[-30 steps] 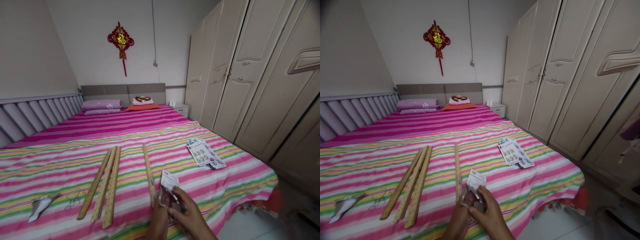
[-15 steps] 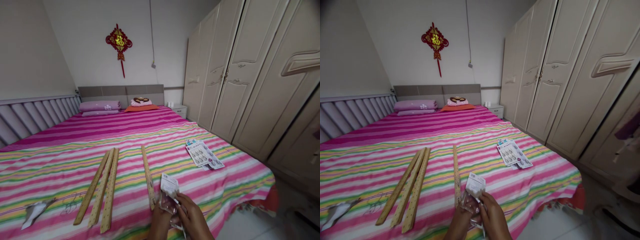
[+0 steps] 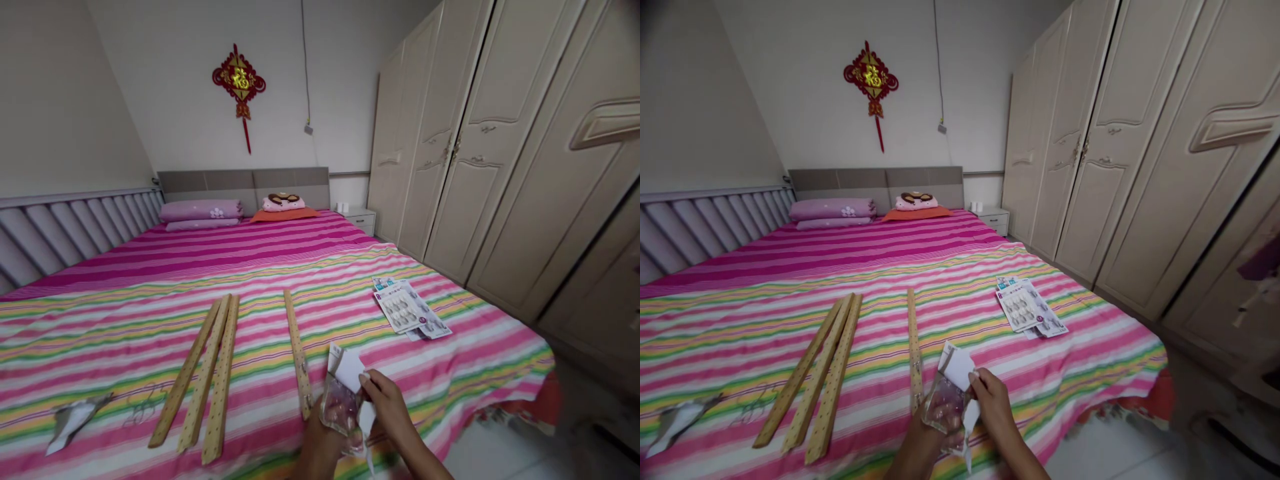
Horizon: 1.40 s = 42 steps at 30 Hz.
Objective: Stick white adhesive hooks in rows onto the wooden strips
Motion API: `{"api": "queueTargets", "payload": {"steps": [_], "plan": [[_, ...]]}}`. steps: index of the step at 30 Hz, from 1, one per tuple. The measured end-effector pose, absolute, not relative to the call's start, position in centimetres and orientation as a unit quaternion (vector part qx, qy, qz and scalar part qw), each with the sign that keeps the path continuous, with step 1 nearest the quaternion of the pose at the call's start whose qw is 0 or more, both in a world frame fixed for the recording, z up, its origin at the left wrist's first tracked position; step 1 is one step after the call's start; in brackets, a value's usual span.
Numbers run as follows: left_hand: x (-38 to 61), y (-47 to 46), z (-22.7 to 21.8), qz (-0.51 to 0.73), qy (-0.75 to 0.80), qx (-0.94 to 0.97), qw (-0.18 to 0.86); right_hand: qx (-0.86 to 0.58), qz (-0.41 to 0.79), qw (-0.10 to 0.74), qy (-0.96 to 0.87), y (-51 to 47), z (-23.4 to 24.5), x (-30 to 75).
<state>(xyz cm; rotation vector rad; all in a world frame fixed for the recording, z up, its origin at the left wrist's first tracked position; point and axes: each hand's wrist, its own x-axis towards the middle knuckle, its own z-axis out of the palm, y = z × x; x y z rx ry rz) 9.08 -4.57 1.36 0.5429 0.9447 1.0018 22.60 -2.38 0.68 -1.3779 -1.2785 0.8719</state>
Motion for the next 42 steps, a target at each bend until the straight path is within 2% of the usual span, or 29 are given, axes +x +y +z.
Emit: {"api": "queueTargets", "payload": {"steps": [7, 10, 12, 14, 17, 27, 33, 42], "plan": [[9.2, -5.4, 2.6, 0.453, 0.453, 0.253, 0.725, -0.589, 0.366, 0.526, -0.492, -2.2, 0.8, 22.1], [9.0, -5.5, 3.3, 0.454, 0.434, 0.243, 0.739, -0.588, 0.292, 0.538, -0.528, -3.0, 2.1, 22.0], [9.0, -5.5, 3.5, 0.455, 0.432, 0.238, 0.742, -0.557, 0.190, 0.539, -0.602, -3.7, 2.8, 22.0], [9.1, -5.4, 3.6, 0.461, 0.429, 0.233, 0.741, -0.496, 0.096, 0.513, -0.694, -4.2, 3.4, 21.9], [9.3, -5.3, 3.5, 0.466, 0.420, 0.230, 0.744, -0.430, 0.035, 0.433, -0.792, -4.7, 4.2, 22.0], [9.9, -6.0, 3.4, 0.505, 0.365, 0.201, 0.756, -0.501, 0.010, 0.254, -0.827, -5.0, 6.1, 21.5], [9.8, -6.3, 1.5, 0.502, 0.326, 0.217, 0.771, -0.475, -0.061, 0.260, -0.838, -4.9, 5.1, 20.8], [11.2, -6.0, 3.0, 0.539, 0.294, 0.198, 0.764, -0.402, -0.140, 0.299, -0.854, -4.9, 5.4, 21.7]]}}
